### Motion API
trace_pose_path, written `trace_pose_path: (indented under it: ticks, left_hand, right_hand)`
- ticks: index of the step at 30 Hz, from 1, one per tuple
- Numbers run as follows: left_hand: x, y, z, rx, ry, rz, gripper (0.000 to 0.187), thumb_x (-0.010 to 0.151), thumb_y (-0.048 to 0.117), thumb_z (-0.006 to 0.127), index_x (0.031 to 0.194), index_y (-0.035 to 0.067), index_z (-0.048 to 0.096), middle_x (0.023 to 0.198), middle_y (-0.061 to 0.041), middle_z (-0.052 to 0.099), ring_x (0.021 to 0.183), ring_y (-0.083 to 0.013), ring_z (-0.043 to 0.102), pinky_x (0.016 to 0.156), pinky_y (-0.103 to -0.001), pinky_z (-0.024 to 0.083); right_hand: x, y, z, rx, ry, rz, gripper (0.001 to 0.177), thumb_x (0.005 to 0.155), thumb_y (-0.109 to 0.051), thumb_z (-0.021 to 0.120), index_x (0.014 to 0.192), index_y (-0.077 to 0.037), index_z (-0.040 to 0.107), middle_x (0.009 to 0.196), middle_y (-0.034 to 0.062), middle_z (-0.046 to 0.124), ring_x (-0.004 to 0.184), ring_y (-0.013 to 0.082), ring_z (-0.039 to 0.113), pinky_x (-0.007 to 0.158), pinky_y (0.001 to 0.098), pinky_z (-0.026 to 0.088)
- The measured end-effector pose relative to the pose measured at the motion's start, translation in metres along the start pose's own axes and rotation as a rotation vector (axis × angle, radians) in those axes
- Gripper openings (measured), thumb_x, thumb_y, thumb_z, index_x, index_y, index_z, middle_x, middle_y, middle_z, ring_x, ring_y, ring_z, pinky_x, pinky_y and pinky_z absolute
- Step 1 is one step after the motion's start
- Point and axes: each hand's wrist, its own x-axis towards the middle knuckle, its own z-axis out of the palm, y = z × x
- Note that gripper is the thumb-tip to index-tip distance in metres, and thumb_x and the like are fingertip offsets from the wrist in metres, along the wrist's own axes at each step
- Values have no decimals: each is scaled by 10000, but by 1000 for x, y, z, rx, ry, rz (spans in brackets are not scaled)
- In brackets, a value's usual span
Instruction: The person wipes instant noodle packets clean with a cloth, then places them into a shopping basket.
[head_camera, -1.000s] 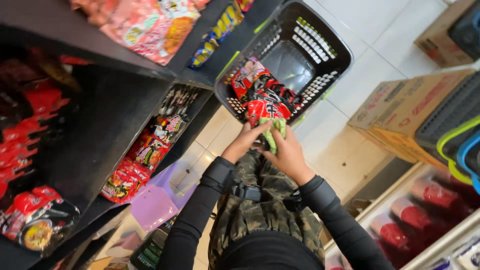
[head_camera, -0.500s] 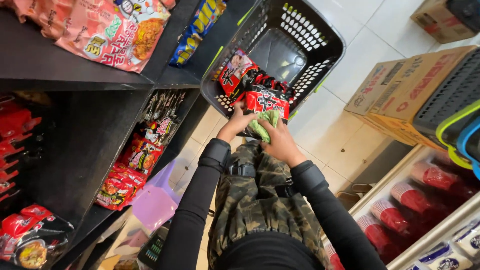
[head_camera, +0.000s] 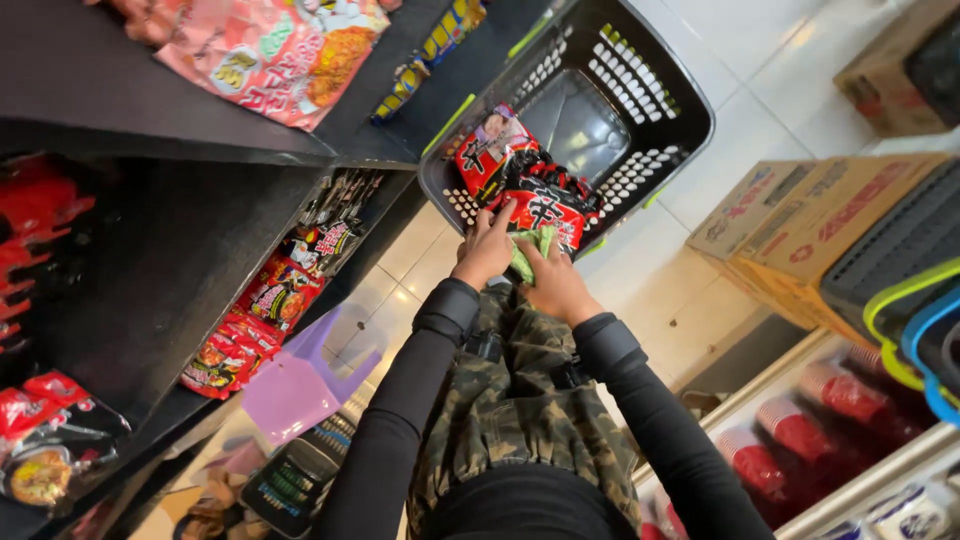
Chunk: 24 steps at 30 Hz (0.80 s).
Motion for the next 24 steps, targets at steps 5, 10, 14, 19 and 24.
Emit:
trace_pose_path:
  ticks: [5, 10, 14, 19, 24]
  left_hand:
    - [-18, 0, -26, -133, 21, -88, 603, 916, 268, 633, 1484, 261, 432, 1337, -159, 499, 1158, -417, 563, 923, -525, 488]
    - [-61, -24, -61, -256, 145, -176, 362, 971, 392, 633, 1262, 177, 630, 1268, -156, 595, 1138, -389, 606, 945, -488, 510]
    - [-103, -57, -83, -371, 232, -193, 287, 985, 357, 627, 1117, 107, 676, 1105, -131, 696, 1023, -323, 681, 878, -427, 549]
    - [-161, -83, -112, -496, 410, -243, 232, 959, 282, 646, 1090, 93, 680, 990, -89, 758, 891, -246, 744, 789, -358, 580]
    - [-196, -89, -169, -463, 670, -250, 162, 966, 233, 652, 1066, 114, 700, 943, -59, 769, 873, -211, 757, 763, -344, 584]
  right_hand:
    - [1, 20, -6, 87, -88, -36, 804, 747, -225, 760, 1491, -255, 456, 1331, 337, 568, 1160, 513, 591, 986, 509, 503]
    - [-1, 49, -16, 69, -67, -27, 691, 803, -324, 766, 1432, -184, 515, 1306, 265, 608, 1191, 455, 585, 981, 483, 480]
    - [-4, 51, -35, 10, -57, -35, 629, 826, -352, 740, 1399, -161, 565, 1262, 240, 631, 1172, 437, 597, 975, 473, 485]
    - [6, 12, -47, -30, -66, -113, 642, 829, -367, 748, 1404, -142, 572, 1199, 251, 655, 1140, 440, 619, 962, 478, 499]
    - [43, -40, -37, -186, -116, -224, 705, 805, -412, 797, 1392, -113, 545, 1193, 264, 626, 1108, 432, 641, 904, 469, 519]
